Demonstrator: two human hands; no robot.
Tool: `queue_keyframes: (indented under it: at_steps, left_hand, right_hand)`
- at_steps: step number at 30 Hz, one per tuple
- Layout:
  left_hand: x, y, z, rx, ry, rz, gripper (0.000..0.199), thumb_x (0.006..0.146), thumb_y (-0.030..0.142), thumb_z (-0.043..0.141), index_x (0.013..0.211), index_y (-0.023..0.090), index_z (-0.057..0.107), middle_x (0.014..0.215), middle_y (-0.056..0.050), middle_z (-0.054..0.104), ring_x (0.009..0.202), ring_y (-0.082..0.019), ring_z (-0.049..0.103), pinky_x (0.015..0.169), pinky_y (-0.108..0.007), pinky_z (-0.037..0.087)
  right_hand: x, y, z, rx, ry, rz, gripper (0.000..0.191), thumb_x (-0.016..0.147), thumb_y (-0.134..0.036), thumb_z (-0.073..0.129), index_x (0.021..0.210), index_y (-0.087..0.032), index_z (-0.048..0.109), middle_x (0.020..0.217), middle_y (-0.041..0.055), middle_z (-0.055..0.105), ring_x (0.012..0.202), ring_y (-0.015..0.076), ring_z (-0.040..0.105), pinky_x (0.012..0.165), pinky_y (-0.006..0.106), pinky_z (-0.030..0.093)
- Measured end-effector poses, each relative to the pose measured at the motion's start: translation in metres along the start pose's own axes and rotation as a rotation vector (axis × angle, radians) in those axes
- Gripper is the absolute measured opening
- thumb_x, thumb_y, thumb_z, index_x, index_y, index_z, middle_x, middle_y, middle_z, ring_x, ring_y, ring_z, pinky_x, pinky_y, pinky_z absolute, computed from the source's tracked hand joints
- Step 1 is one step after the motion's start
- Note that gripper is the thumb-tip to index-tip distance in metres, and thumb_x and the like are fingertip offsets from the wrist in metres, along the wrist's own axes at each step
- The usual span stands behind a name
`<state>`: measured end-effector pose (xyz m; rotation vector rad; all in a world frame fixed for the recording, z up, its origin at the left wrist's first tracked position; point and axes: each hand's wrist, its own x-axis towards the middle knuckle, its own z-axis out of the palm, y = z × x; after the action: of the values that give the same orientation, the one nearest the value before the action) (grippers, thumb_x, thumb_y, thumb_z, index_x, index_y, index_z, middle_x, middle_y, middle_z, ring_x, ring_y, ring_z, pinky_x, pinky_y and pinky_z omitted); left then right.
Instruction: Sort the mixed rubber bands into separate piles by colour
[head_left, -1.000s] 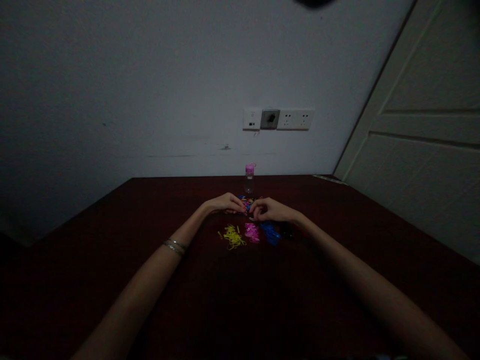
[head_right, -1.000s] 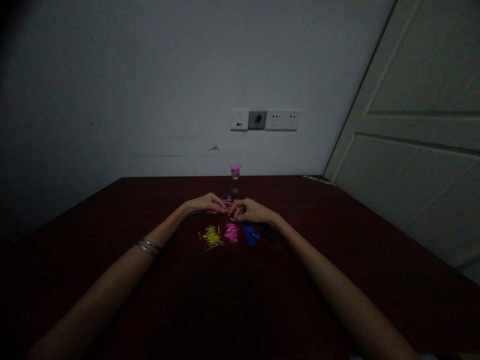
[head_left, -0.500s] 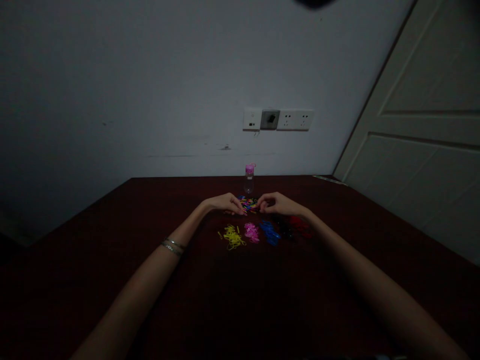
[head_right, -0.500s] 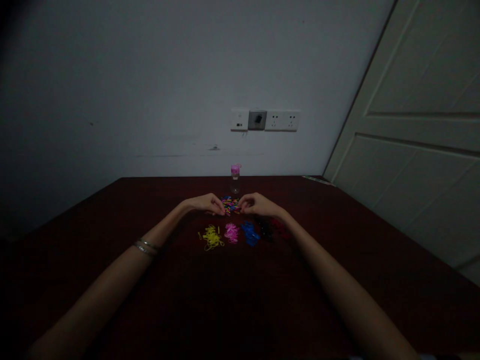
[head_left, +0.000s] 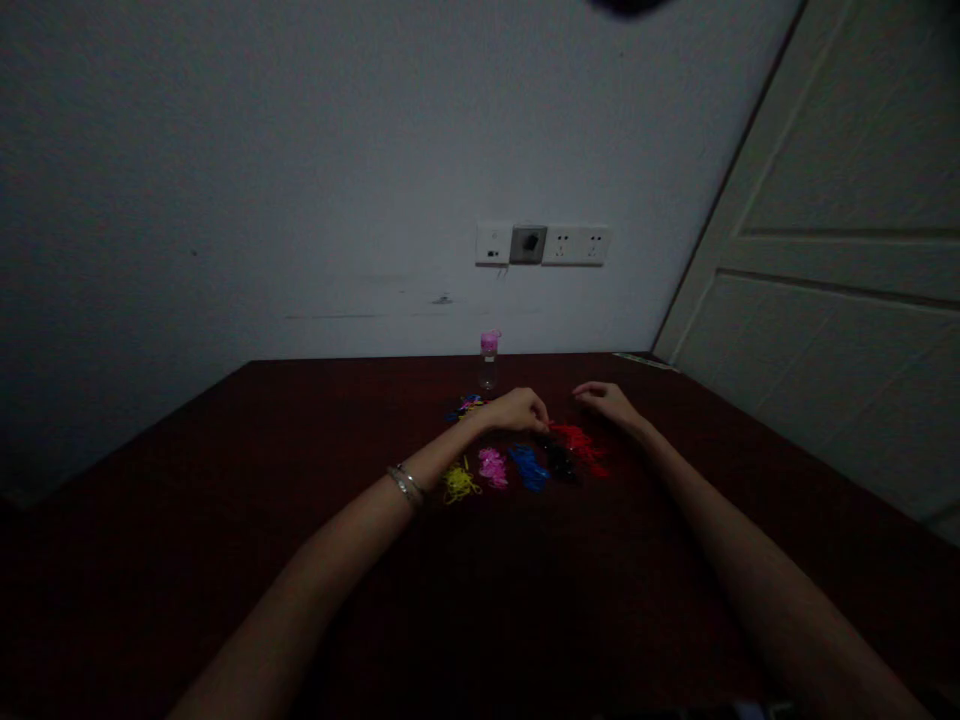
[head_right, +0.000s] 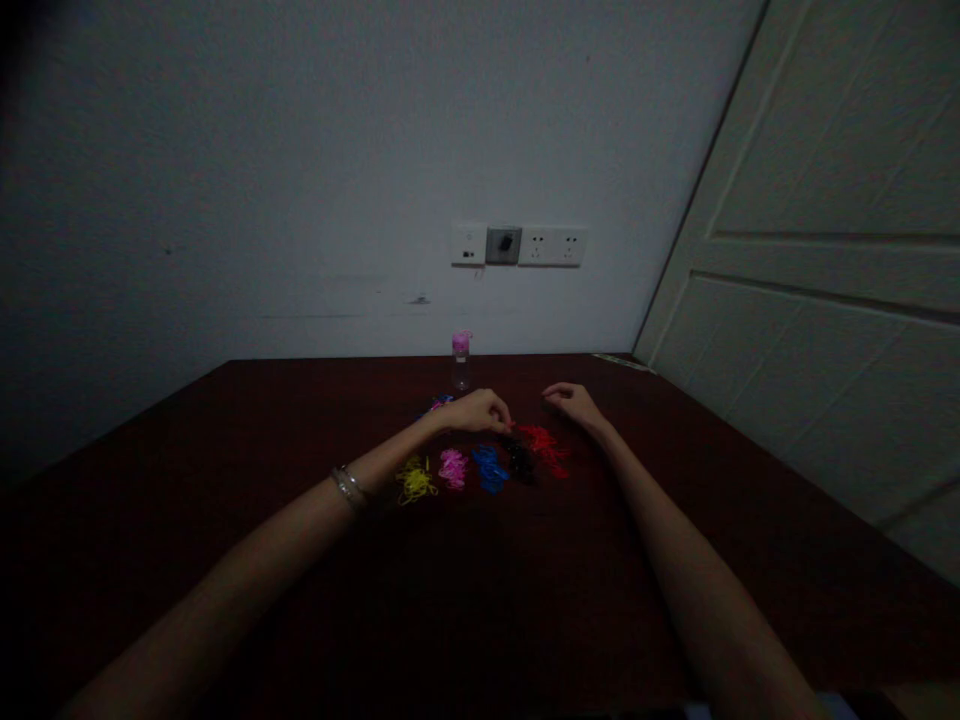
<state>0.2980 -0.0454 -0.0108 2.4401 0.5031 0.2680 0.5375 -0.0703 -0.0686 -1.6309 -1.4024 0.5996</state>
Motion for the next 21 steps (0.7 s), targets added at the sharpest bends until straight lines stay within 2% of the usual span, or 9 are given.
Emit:
queue_keyframes:
  at_steps: [6, 9, 12, 16, 19, 21]
  left_hand:
    - [0.038, 0.021, 0.023, 0.187, 0.032, 0.028, 0.02, 0.066, 0.024, 0.06, 0.082, 0.015, 0.067, 0.068, -0.001, 0.06, 0.059, -0.01, 0.051, 0.055, -0.02, 0.036]
    - [0.045, 0.02, 0.031, 0.186, 0.035, 0.071, 0.026, 0.066, 0.028, 0.062, 0.088, 0.015, 0.066, 0.073, -0.001, 0.061, 0.062, -0.01, 0.053, 0.058, -0.02, 0.037]
    - [0.043, 0.012, 0.029, 0.115, 0.094, 0.097, 0.034, 0.066, 0.031, 0.062, 0.094, 0.013, 0.065, 0.075, -0.002, 0.062, 0.063, -0.01, 0.052, 0.059, -0.02, 0.038]
    - [0.03, -0.015, 0.011, 0.0, 0.276, 0.03, 0.033, 0.071, 0.035, 0.056, 0.092, 0.01, 0.065, 0.07, -0.004, 0.061, 0.059, -0.011, 0.05, 0.056, -0.021, 0.037]
    - [0.012, -0.05, -0.01, -0.13, 0.49, -0.04, 0.029, 0.073, 0.032, 0.052, 0.085, 0.009, 0.066, 0.07, -0.004, 0.062, 0.058, -0.01, 0.05, 0.056, -0.021, 0.037]
    - [-0.004, -0.078, -0.024, -0.243, 0.634, -0.174, 0.029, 0.074, 0.031, 0.05, 0.083, 0.008, 0.065, 0.06, -0.002, 0.058, 0.05, -0.008, 0.046, 0.05, -0.02, 0.035]
  right_hand:
    - [0.005, 0.019, -0.003, -0.037, 0.042, -0.047, 0.024, 0.061, -0.028, 0.054, 0.077, -0.012, 0.064, 0.061, 0.001, 0.061, 0.05, 0.01, 0.049, 0.049, 0.021, 0.039]
    - [0.007, 0.02, -0.003, -0.068, 0.06, -0.068, 0.023, 0.061, -0.027, 0.053, 0.075, -0.013, 0.065, 0.066, 0.0023, 0.063, 0.055, 0.0114, 0.052, 0.054, 0.022, 0.041]
    - [0.005, 0.018, -0.003, -0.075, 0.06, -0.055, 0.023, 0.062, -0.027, 0.053, 0.076, -0.013, 0.065, 0.066, 0.0028, 0.063, 0.055, 0.0118, 0.052, 0.053, 0.022, 0.041]
    - [0.004, 0.018, -0.002, -0.049, 0.05, -0.015, 0.025, 0.061, -0.027, 0.054, 0.078, -0.012, 0.065, 0.062, 0.0027, 0.063, 0.051, 0.0117, 0.051, 0.048, 0.022, 0.039]
    - [0.004, 0.019, 0.002, -0.033, 0.051, -0.012, 0.024, 0.061, -0.027, 0.054, 0.078, -0.013, 0.065, 0.063, 0.0029, 0.063, 0.053, 0.0128, 0.053, 0.049, 0.022, 0.039]
    - [0.006, 0.019, 0.004, -0.03, 0.05, -0.039, 0.023, 0.061, -0.026, 0.054, 0.076, -0.013, 0.065, 0.065, 0.0032, 0.064, 0.058, 0.0137, 0.055, 0.053, 0.022, 0.041]
